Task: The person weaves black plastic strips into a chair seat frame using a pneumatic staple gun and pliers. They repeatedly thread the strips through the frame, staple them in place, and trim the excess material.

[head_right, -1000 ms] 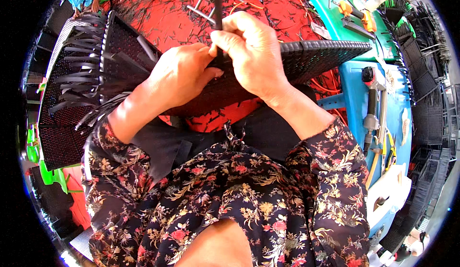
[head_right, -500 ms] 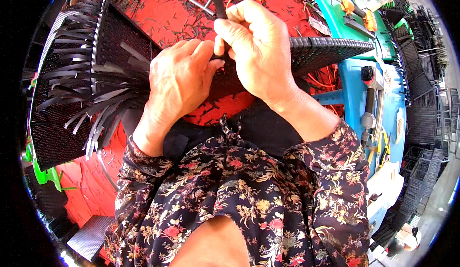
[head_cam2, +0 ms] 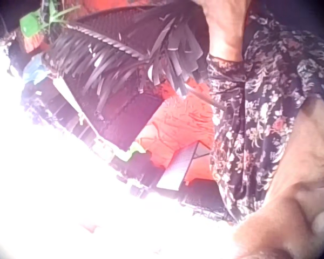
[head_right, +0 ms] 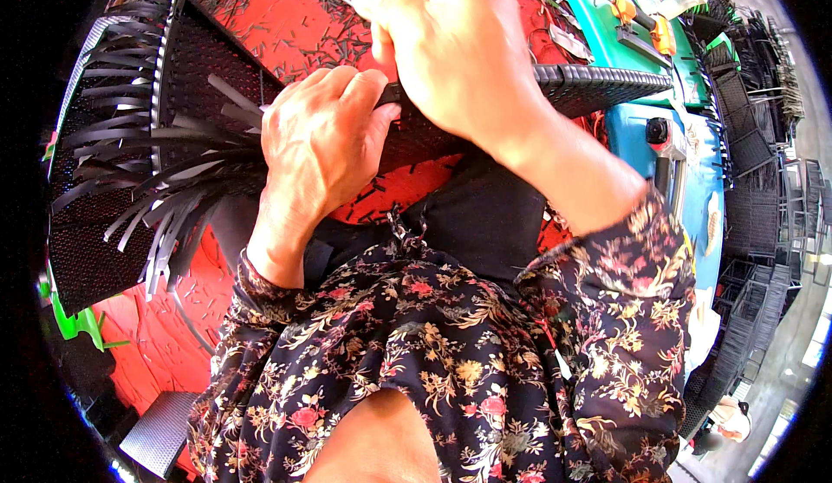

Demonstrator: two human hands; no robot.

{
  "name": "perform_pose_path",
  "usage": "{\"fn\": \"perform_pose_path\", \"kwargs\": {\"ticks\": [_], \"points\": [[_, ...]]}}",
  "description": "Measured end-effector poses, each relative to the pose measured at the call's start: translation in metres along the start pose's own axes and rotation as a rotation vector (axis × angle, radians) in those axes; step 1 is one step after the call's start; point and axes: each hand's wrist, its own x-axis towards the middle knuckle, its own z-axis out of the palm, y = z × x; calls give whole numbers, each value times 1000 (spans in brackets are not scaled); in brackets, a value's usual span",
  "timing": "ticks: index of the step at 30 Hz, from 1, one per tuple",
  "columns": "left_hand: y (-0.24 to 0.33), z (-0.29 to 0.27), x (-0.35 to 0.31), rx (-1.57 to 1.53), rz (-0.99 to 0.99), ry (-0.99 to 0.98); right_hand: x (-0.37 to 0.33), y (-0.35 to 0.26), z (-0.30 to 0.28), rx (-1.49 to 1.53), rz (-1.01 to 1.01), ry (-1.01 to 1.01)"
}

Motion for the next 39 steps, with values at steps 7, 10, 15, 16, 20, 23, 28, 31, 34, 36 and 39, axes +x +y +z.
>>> {"fn": "perform_pose_path", "kwargs": {"ticks": [7, 10, 15, 16, 20, 23, 28, 31, 34, 36, 39], "points": [[0, -2, 4, 35, -20, -28, 53, 42, 6, -491, -384, 23], [14, -8, 0, 88, 2, -17, 52, 46, 7, -493, -316, 3], [11, -5, -1, 79, 47, 29, 61, 73, 8, -611, -276, -76], [12, -6, 0, 67, 47, 48, 62, 74, 9, -621, -244, -95], [10, -11, -1, 80, 116, -6, 66, 58, 11, -898, 4, -359], [6, -6, 1, 47, 151, 13, 68, 63, 11, -923, 40, -451], [1, -3, 1, 3, 147, -2, 71, 70, 4, -827, -47, -416], [1, -1, 0, -6, 146, 12, 63, 72, -21, -432, -64, -503], [-3, -1, 0, -7, 121, 6, 58, 73, -33, -305, -32, -701], [-2, -1, 0, -15, 110, -9, 60, 79, -37, -452, -82, -748], [-2, -3, 0, 8, 103, -36, 67, 87, -38, -794, -616, -649]]}}
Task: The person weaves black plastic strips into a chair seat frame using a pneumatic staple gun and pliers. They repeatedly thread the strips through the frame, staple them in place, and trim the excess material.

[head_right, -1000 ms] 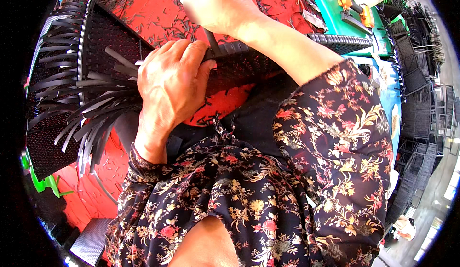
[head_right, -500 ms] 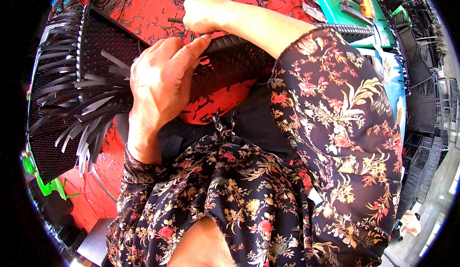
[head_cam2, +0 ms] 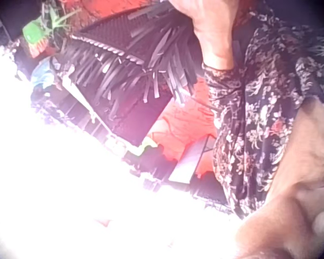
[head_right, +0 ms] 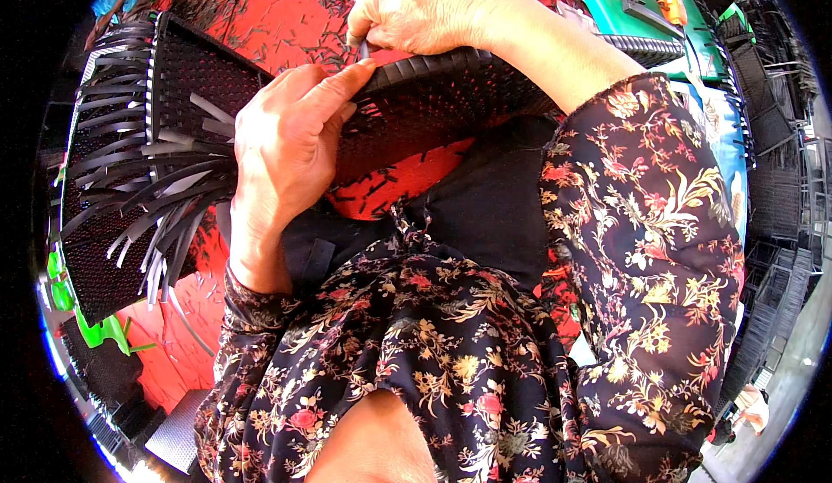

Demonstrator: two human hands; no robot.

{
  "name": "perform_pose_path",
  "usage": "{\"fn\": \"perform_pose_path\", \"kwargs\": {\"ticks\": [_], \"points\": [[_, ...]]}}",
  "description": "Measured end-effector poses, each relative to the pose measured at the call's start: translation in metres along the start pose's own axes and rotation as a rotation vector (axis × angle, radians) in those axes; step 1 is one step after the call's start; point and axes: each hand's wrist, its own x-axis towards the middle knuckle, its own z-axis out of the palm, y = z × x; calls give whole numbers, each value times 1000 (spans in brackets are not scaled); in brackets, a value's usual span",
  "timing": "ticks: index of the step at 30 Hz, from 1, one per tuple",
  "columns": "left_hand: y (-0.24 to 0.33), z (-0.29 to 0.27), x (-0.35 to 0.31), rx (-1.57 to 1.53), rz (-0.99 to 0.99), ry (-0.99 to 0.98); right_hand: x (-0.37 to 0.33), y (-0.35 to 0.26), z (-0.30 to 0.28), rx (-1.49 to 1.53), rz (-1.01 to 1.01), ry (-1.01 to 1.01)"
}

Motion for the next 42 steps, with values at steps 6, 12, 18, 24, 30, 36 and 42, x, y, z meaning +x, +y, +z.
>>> {"fn": "perform_pose_path", "kwargs": {"ticks": [6, 12, 18, 24, 30, 36, 42], "points": [[0, -2, -1, -48, -8, -25, 6, -14, -9, 344, 268, -57], [-3, -3, 0, -71, -5, -45, 14, -32, -10, 813, 743, -20], [-3, -4, -1, -64, -1, -64, 9, -29, -2, 900, 772, -31], [-2, -4, -1, -66, -8, -63, 12, -32, -3, 907, 803, -160], [-3, -4, 0, -97, -23, -68, 11, -21, 2, 888, 768, -255], [-4, -2, 0, -103, -28, -59, 12, -13, 9, 832, 640, -370], [-2, -6, 4, -139, -57, -105, 14, -13, 6, 802, 434, -423]]}}
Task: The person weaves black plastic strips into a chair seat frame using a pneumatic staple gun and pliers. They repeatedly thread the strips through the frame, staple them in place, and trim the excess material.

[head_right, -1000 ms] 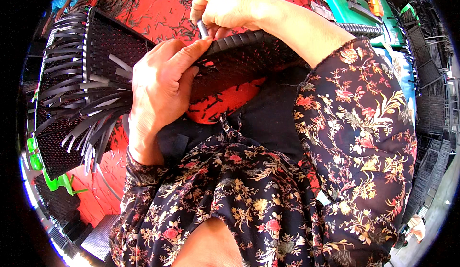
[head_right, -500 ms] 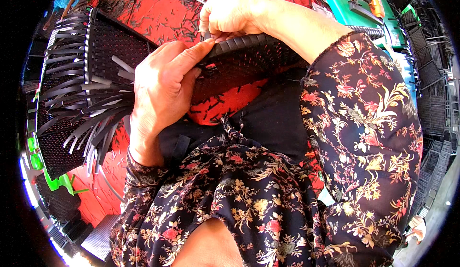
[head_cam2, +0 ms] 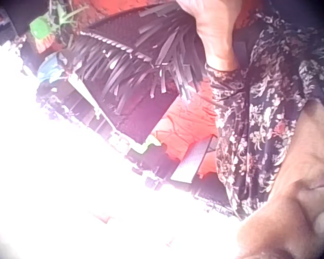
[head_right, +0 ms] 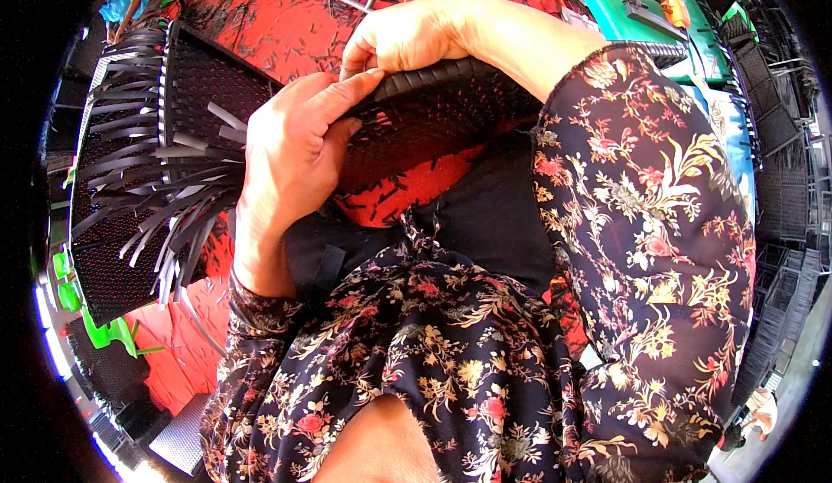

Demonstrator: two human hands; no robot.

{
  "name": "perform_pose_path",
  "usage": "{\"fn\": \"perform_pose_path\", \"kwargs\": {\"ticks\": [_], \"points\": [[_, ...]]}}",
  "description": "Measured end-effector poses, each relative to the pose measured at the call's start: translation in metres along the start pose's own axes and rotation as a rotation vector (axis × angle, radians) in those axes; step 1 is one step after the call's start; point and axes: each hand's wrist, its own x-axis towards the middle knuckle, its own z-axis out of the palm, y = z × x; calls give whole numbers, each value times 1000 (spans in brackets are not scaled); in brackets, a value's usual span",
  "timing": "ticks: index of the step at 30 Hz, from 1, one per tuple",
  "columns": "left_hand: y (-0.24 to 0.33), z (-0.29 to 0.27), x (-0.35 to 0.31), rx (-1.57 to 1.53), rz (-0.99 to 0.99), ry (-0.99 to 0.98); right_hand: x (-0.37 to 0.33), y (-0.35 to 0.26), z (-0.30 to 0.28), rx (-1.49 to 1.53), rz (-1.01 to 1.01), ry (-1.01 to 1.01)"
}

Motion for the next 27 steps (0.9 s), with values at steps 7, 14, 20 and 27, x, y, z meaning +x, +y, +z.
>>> {"fn": "perform_pose_path", "kwargs": {"ticks": [7, 14, 20, 27], "points": [[-5, 2, -3, -14, -41, 42, -46, -21, 32, -68, -416, 747], [-10, 8, -4, -61, 5, 67, -46, 9, 80, -960, -695, 1061], [-12, 7, -7, -48, -13, 65, -52, 7, 81, -916, -872, 1085], [-10, 9, -12, -35, -43, 73, -68, -17, 71, -749, -850, 985]]}}
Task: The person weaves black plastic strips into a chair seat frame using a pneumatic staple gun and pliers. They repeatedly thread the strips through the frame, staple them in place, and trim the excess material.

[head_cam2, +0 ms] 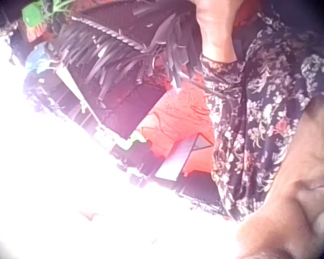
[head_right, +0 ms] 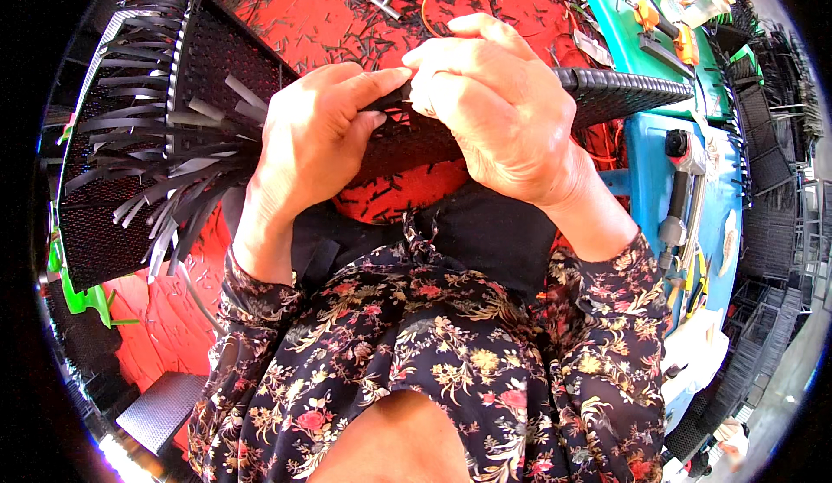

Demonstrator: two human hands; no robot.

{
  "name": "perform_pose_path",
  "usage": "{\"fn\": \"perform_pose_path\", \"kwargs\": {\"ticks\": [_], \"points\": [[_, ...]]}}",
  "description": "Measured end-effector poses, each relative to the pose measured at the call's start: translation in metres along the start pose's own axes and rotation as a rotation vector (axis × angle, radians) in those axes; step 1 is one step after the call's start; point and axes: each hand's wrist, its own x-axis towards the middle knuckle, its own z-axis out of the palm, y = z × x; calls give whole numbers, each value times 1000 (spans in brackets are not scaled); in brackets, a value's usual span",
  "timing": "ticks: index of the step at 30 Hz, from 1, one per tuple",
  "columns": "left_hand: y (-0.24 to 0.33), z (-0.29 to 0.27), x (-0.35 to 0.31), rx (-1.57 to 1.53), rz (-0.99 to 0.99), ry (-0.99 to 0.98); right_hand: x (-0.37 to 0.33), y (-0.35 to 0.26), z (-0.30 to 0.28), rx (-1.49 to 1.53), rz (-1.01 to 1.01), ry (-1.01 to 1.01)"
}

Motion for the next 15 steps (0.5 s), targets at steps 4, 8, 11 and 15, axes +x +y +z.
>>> {"fn": "perform_pose_path", "kwargs": {"ticks": [4, 8, 11, 15], "points": [[4, 2, -4, 26, -18, 88, 6, 7, -2, 20, -41, -25], [8, 2, -2, 73, -74, 89, 20, 13, 2, -70, 51, -74], [10, 3, 1, 105, -87, 84, 33, 20, 4, -22, 231, -158], [9, 6, 3, 114, -83, 98, 40, 37, 15, 206, 452, -284]]}}
